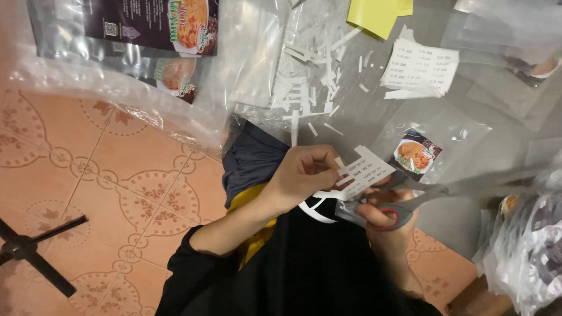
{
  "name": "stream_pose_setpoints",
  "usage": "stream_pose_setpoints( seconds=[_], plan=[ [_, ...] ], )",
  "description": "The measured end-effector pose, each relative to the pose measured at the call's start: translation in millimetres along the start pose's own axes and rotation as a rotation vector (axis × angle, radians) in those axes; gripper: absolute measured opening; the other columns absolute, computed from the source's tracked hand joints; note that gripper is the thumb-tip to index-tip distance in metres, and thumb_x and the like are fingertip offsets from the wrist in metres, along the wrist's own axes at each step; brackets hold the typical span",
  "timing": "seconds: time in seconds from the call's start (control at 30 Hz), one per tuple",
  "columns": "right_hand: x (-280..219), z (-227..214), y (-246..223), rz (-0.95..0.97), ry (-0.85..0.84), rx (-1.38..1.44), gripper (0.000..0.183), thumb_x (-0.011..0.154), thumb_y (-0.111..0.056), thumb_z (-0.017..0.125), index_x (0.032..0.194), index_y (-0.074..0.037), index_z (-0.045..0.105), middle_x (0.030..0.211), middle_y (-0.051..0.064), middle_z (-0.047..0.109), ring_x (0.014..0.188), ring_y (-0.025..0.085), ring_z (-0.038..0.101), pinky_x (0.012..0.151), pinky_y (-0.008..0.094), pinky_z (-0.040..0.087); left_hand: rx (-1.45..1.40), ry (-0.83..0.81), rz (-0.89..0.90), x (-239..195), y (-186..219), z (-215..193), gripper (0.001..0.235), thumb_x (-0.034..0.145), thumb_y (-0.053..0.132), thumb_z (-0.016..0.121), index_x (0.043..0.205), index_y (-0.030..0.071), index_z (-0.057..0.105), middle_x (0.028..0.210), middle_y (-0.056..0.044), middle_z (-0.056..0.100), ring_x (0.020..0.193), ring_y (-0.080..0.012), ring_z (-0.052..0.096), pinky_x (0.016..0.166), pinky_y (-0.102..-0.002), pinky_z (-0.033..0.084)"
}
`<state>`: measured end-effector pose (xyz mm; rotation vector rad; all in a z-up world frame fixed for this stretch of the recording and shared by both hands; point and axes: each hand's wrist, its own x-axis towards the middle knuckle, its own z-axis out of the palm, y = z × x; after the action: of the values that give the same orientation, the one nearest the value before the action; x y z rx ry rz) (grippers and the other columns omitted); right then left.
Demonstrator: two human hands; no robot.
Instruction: Cutting out individual labels from a printed sheet using scissors.
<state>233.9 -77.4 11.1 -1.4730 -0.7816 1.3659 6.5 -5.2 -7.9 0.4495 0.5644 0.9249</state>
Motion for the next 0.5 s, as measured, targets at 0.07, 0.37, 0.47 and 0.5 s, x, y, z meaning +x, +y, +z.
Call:
stream_pose_setpoints(
  seconds=[0.07,0.37,0.47,0.5],
  plan=[
    [10.9,31.5,-34.8,0.008,0.007,0.003,0.050,0.071,0.002,0.074,0.118,0.003,0.057,0.103,0.010,0.065,0.093,0.017,0.063,0.087,0.030,0.052,0.035,-0.004,-0.033,0.7,-4.5,-0.8,0.004,0.098,-0.001,0.065,0.096,-0.002,0.063,0.094,-0.003,0.066,0.084,-0.0040,0.061,0.072,-0.021,0.050],
    [22.1,31.6,-17.8,-0.123,0.189,0.187,0.037,0.085,0.011,0.062,0.116,-0.007,0.055,0.111,0.002,0.060,0.104,0.013,0.058,0.091,0.027,0.048,-0.292,0.008,-0.018,-3.0,13.2,29.6,0.035,0.098,0.022,0.069,0.124,0.000,0.061,0.110,-0.005,0.071,0.098,-0.0100,0.070,0.088,-0.025,0.057],
    [21.2,30.7,-16.7,0.018,0.154,0.473,0.035,0.092,0.014,0.062,0.118,-0.009,0.057,0.105,0.002,0.059,0.095,0.015,0.056,0.080,0.028,0.045,-0.068,0.008,0.214,-5.8,-0.4,37.7,0.048,0.093,0.017,0.079,0.133,0.002,0.056,0.122,-0.001,0.067,0.108,-0.0093,0.067,0.094,-0.026,0.057],
    [19.3,34.1,-17.7,0.066,0.144,0.440,0.035,0.092,0.013,0.061,0.118,-0.010,0.057,0.103,0.002,0.060,0.091,0.016,0.054,0.076,0.029,0.046,0.111,0.032,0.331,-6.8,-7.8,38.6,0.049,0.091,0.010,0.083,0.132,0.000,0.056,0.119,-0.002,0.065,0.101,-0.0099,0.064,0.087,-0.025,0.056]
  ],
)
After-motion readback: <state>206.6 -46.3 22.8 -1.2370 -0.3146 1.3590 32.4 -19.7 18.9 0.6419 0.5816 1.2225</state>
